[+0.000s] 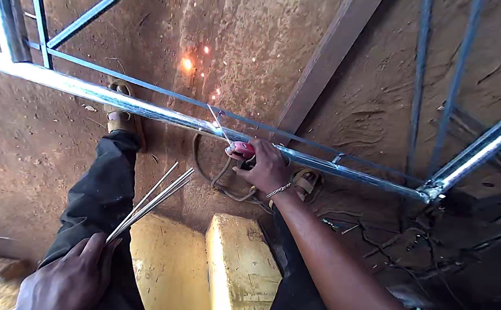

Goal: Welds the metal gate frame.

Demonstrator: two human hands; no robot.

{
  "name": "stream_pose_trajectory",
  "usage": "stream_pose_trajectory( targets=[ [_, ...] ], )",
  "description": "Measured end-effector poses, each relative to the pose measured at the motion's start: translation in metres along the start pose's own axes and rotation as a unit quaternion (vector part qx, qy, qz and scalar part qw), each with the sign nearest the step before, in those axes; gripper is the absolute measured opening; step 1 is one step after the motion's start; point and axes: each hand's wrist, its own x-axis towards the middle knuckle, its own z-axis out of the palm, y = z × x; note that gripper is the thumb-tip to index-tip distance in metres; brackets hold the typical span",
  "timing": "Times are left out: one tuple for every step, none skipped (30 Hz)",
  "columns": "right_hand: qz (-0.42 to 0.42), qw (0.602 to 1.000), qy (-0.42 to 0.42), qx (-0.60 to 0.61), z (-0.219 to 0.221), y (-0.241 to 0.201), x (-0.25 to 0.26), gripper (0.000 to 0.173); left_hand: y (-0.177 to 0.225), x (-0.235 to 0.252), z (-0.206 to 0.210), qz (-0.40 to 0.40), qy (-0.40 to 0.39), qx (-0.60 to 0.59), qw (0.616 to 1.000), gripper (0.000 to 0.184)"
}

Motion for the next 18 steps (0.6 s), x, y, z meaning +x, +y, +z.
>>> stream_pose_trajectory(
  targets=[
    [0.019, 1.0, -0.022, -0.007, 0.002, -0.002, -0.001, 0.078, 0.0, 0.0, 0.0, 0.0, -0.002, 0.001, 1.0, 0.046],
    [0.038, 0.999, -0.035, -0.009, 0.004, -0.002, -0.002, 0.08, 0.0, 0.0, 0.0, -0.002, -0.007, 0.002, 1.0, 0.047],
    [0.058, 0.997, -0.047, -0.005, 0.006, -0.002, -0.003, 0.081, 0.0, 0.0, -0.001, -0.005, -0.013, 0.005, 1.0, 0.048],
    [0.074, 0.996, -0.053, -0.003, 0.008, -0.001, -0.004, 0.081, 0.0, 0.0, -0.001, -0.007, -0.016, 0.006, 1.0, 0.048],
    [0.085, 0.995, -0.058, 0.0, 0.01, 0.0, -0.004, 0.081, 0.0, 0.0, -0.001, -0.009, -0.018, 0.006, 1.0, 0.049],
    [0.093, 0.994, -0.062, 0.0, 0.011, 0.001, -0.004, 0.08, 0.0, 0.0, -0.001, -0.011, -0.021, 0.005, 1.0, 0.049],
    [0.098, 0.993, -0.067, -0.002, 0.012, 0.001, -0.004, 0.08, 0.0, 0.0, -0.001, -0.012, -0.023, 0.004, 1.0, 0.05],
    [0.101, 0.992, -0.073, -0.006, 0.011, 0.002, -0.004, 0.08, 0.001, 0.0, -0.001, -0.011, -0.023, 0.004, 1.0, 0.05],
    [0.101, 0.992, -0.076, -0.01, 0.012, 0.003, -0.004, 0.08, 0.0, 0.0, -0.001, -0.01, -0.023, 0.005, 1.0, 0.05],
    [0.102, 0.992, -0.079, -0.012, 0.012, 0.003, -0.003, 0.08, 0.0, 0.0, 0.0, -0.01, -0.023, 0.004, 1.0, 0.049],
    [0.102, 0.991, -0.081, -0.013, 0.012, 0.003, -0.003, 0.08, -0.001, 0.0, 0.001, -0.009, -0.02, 0.004, 1.0, 0.049],
    [0.102, 0.991, -0.081, -0.012, 0.012, 0.003, -0.002, 0.08, -0.001, 0.0, 0.001, -0.009, -0.019, 0.003, 1.0, 0.049],
    [0.102, 0.992, -0.079, -0.01, 0.013, 0.003, -0.002, 0.08, -0.001, 0.0, 0.0, -0.009, -0.018, 0.002, 1.0, 0.049],
    [0.104, 0.991, -0.079, -0.009, 0.013, 0.003, -0.002, 0.08, -0.001, 0.0, 0.0, -0.008, -0.016, 0.001, 1.0, 0.049],
    [0.107, 0.991, -0.08, -0.009, 0.014, 0.003, -0.002, 0.081, -0.001, 0.0, 0.0, -0.009, -0.016, 0.002, 1.0, 0.049],
    [0.109, 0.99, -0.085, -0.01, 0.014, 0.003, -0.002, 0.081, 0.0, 0.0, 0.0, -0.008, -0.015, 0.002, 1.0, 0.048],
    [0.11, 0.99, -0.09, -0.012, 0.013, 0.003, -0.003, 0.082, 0.0, 0.0, 0.0, -0.008, -0.014, 0.003, 1.0, 0.048],
    [0.112, 0.989, -0.096, -0.013, 0.013, 0.002, -0.004, 0.082, -0.001, 0.0, 0.001, -0.008, -0.013, 0.003, 1.0, 0.047]
  ],
)
